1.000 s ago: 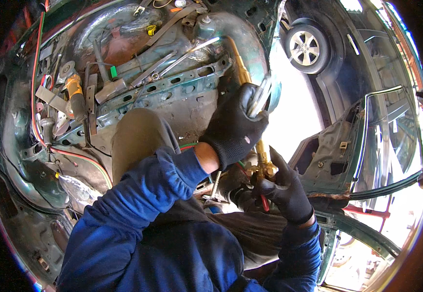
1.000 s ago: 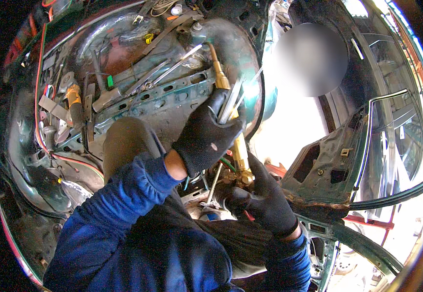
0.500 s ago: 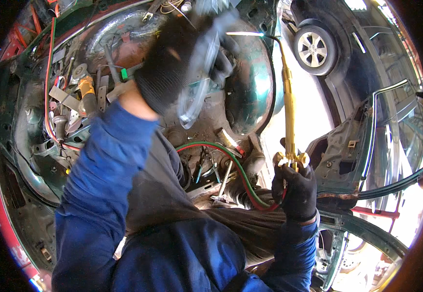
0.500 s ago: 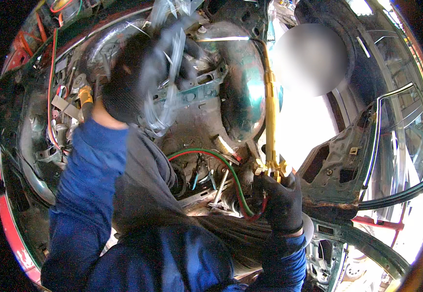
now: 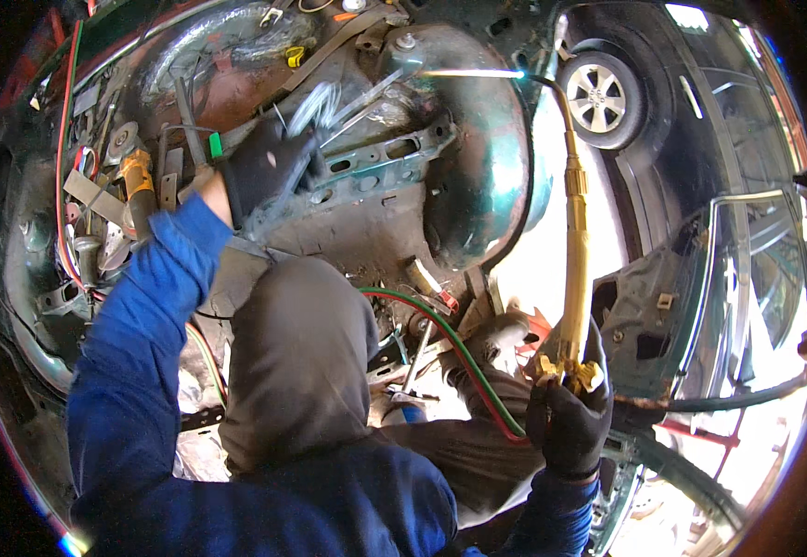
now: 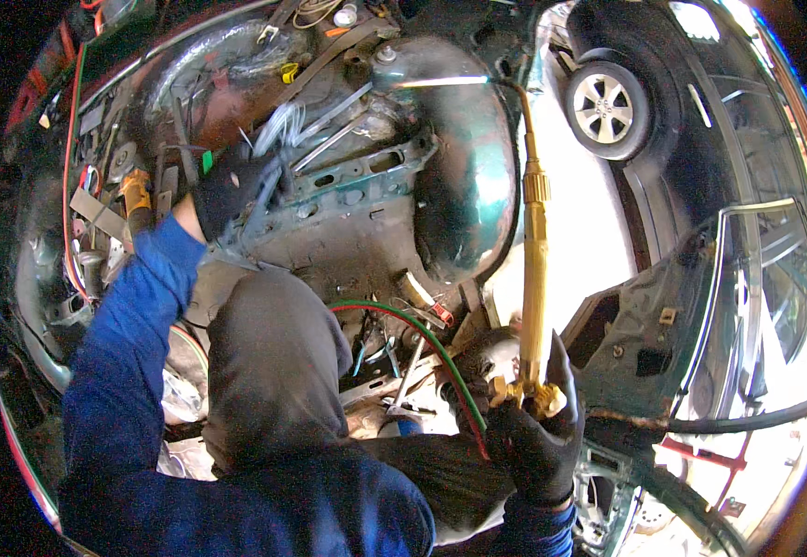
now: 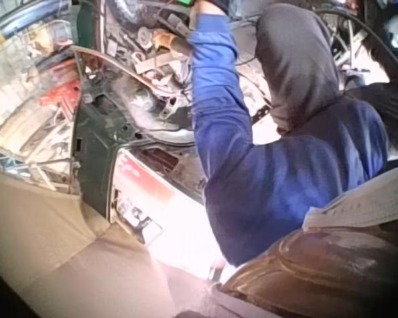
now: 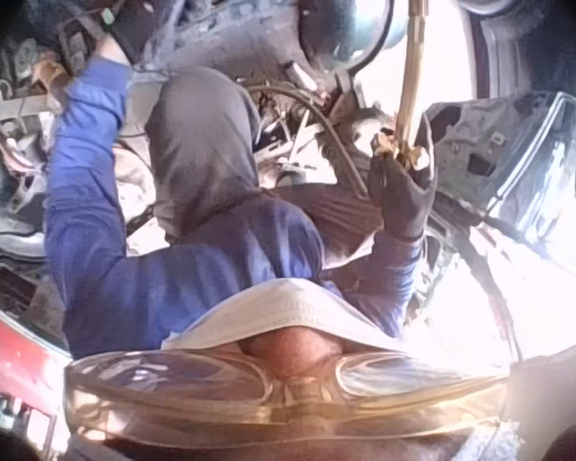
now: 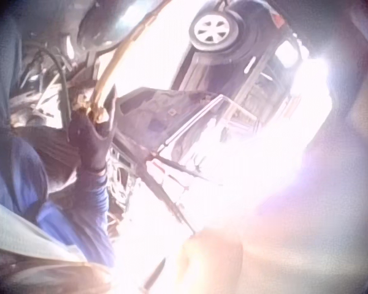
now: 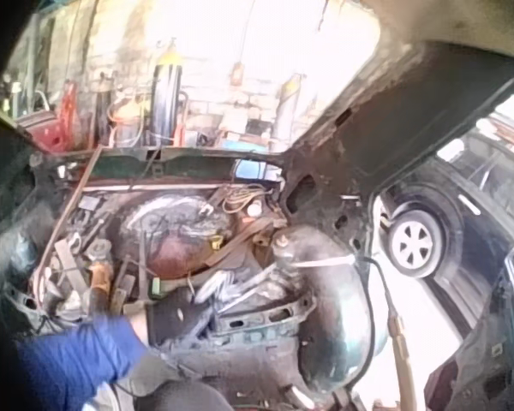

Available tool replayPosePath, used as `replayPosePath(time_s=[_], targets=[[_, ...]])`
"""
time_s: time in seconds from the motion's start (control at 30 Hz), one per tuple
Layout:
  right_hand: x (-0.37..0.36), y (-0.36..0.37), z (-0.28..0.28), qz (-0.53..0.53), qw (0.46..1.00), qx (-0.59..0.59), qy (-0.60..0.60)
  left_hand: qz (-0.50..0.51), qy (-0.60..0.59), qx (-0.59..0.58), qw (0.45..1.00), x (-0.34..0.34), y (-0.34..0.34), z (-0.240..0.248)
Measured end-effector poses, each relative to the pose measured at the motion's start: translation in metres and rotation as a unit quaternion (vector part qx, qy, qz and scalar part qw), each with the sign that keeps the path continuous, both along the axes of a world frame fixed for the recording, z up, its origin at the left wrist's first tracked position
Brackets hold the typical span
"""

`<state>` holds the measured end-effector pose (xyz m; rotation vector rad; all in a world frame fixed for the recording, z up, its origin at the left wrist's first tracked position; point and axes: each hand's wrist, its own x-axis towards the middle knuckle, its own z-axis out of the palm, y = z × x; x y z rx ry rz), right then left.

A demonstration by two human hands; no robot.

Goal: The person welds a metal panel on the underside of a car using a welding torch and filler wire. They repeatedly apply heat and wire to the seam, then use a hammer to tap the weld area.

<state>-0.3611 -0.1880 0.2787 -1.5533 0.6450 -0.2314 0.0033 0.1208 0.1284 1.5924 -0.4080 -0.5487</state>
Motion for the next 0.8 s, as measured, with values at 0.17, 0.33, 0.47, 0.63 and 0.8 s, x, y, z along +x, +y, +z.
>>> replayPosePath(time_s=[0.17, 0.33, 0.47, 0.63, 0.8], targets=[[0.040, -0.023, -0.022, -0.014, 0.999, 0.042, 0.010, 0.077, 0.182, -0.036, 0.980, -0.049, -0.022, -0.079], [0.072, -0.054, -0.048, 0.042, 0.999, 0.002, 0.015, 0.116, 0.185, -0.102, 0.971, -0.056, -0.057, -0.105], [0.085, -0.060, -0.064, 0.044, 0.996, -0.069, 0.037, 0.100, 0.171, -0.062, 0.978, -0.046, -0.073, -0.106], [0.082, -0.059, -0.071, 0.037, 0.991, -0.105, 0.078, 0.103, 0.191, -0.111, 0.970, -0.047, -0.081, -0.124], [0.065, -0.060, -0.083, 0.052, 0.987, -0.117, 0.093, 0.094, 0.207, -0.132, 0.965, -0.052, -0.077, -0.124]])
